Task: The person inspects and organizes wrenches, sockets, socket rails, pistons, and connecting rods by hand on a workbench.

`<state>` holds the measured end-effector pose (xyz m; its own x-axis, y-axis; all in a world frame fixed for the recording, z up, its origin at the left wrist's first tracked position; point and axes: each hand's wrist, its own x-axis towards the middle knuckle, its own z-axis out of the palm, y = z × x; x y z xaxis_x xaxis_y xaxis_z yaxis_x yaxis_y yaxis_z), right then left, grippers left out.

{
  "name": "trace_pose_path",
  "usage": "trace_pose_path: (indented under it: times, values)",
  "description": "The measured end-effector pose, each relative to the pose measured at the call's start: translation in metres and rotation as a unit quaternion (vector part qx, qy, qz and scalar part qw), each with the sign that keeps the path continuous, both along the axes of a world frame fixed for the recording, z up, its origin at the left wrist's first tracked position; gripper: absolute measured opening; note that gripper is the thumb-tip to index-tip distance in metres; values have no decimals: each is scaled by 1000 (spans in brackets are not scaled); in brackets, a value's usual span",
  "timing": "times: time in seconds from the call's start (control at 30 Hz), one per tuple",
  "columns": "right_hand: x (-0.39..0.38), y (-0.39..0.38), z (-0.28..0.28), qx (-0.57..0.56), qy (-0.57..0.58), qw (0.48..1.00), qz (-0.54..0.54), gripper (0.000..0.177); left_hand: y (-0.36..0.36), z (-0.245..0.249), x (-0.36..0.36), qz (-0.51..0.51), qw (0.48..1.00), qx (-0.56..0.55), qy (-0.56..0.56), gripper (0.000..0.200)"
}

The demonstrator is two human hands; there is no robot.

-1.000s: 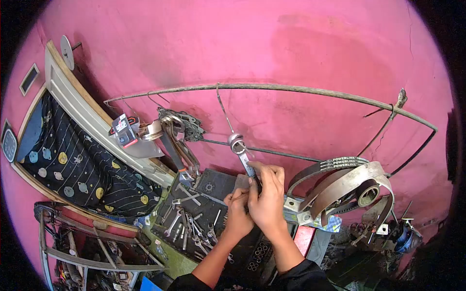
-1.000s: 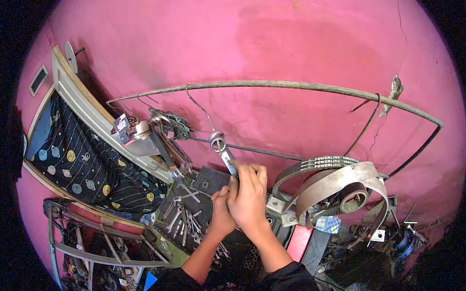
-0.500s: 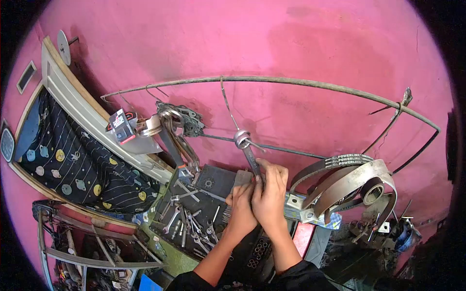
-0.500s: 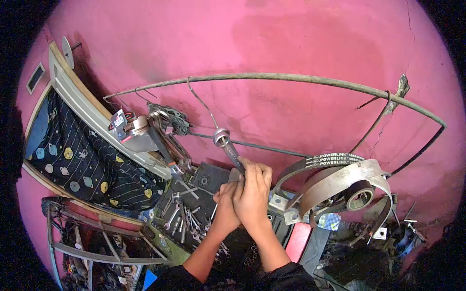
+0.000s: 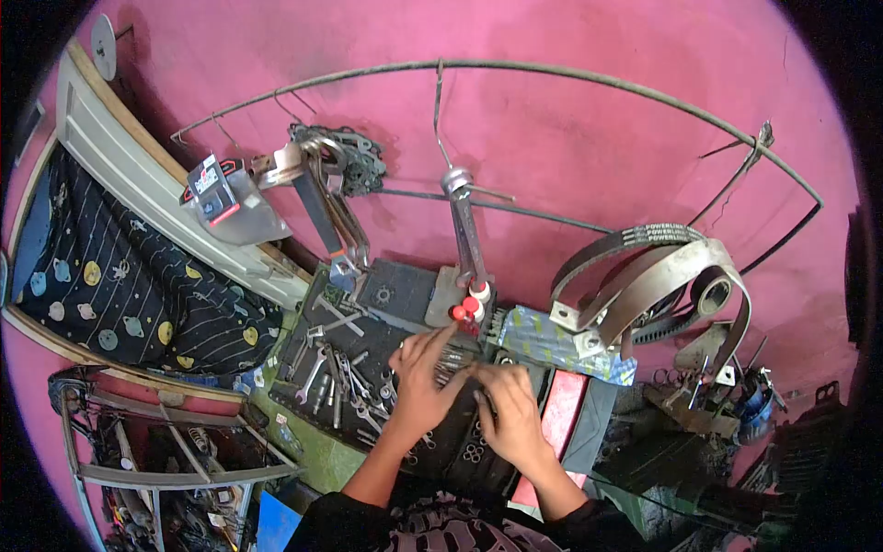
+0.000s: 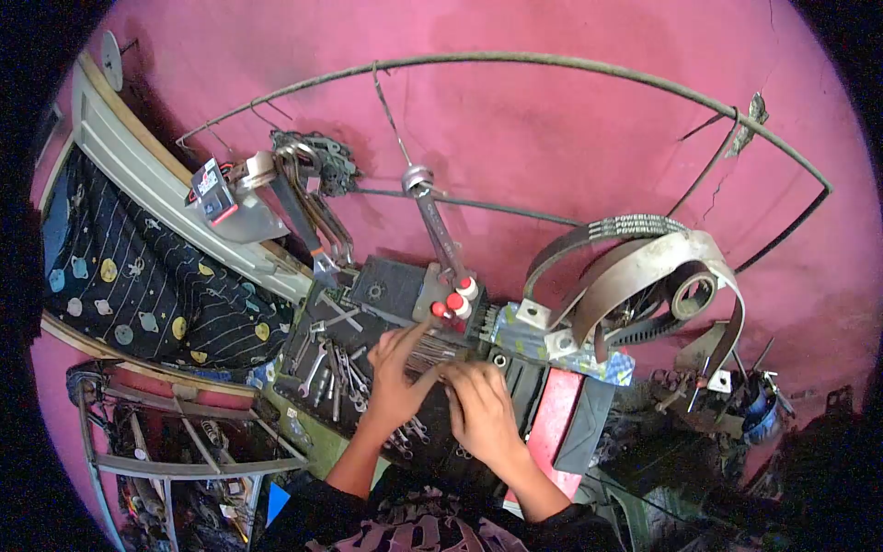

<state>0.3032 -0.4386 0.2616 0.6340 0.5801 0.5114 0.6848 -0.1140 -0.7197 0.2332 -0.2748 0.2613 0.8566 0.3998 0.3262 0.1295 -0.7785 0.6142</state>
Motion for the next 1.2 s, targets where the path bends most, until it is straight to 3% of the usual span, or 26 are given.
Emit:
trace_pose_path:
  times: [0.07, 0.27, 0.3, 0.4, 0.47, 0.57, 0.9, 1.03, 1.2]
  values:
    - [-18, -21, -16, -25, 11, 999, 36, 39, 7, -21, -36, 19, 999, -21, 30, 49]
    - [-60, -81, -78, -248, -11, 967, 60, 29, 23, -104, -159, 108, 963, -166, 184, 41]
    - [-64, -86, -81, -290, -7, 955, 64, 29, 22, -108, -175, 110, 960, -116, 230, 42]
    - [-71, -90, -86, -339, 17, 940, 33, 28, 24, -139, -220, 103, 933, -160, 307, 46]
    - [-75, -88, -88, -353, 24, 935, -5, 27, 27, -130, -228, 19, 905, -75, 418, 53]
    - [-82, -77, -77, -376, 32, 924, -53, 29, 38, -130, -243, -67, 896, -69, 434, 58]
    - [-163, -22, -73, -482, 96, 861, -132, 42, 138, -166, -279, -96, 895, -40, 434, 58]
    - [-208, 19, -105, -532, 161, 827, -78, 44, 193, -182, -310, -59, 898, -40, 433, 58]
    - [-259, 57, -150, -570, 152, 808, 7, 48, 247, -196, -341, -15, 897, -24, 440, 54]
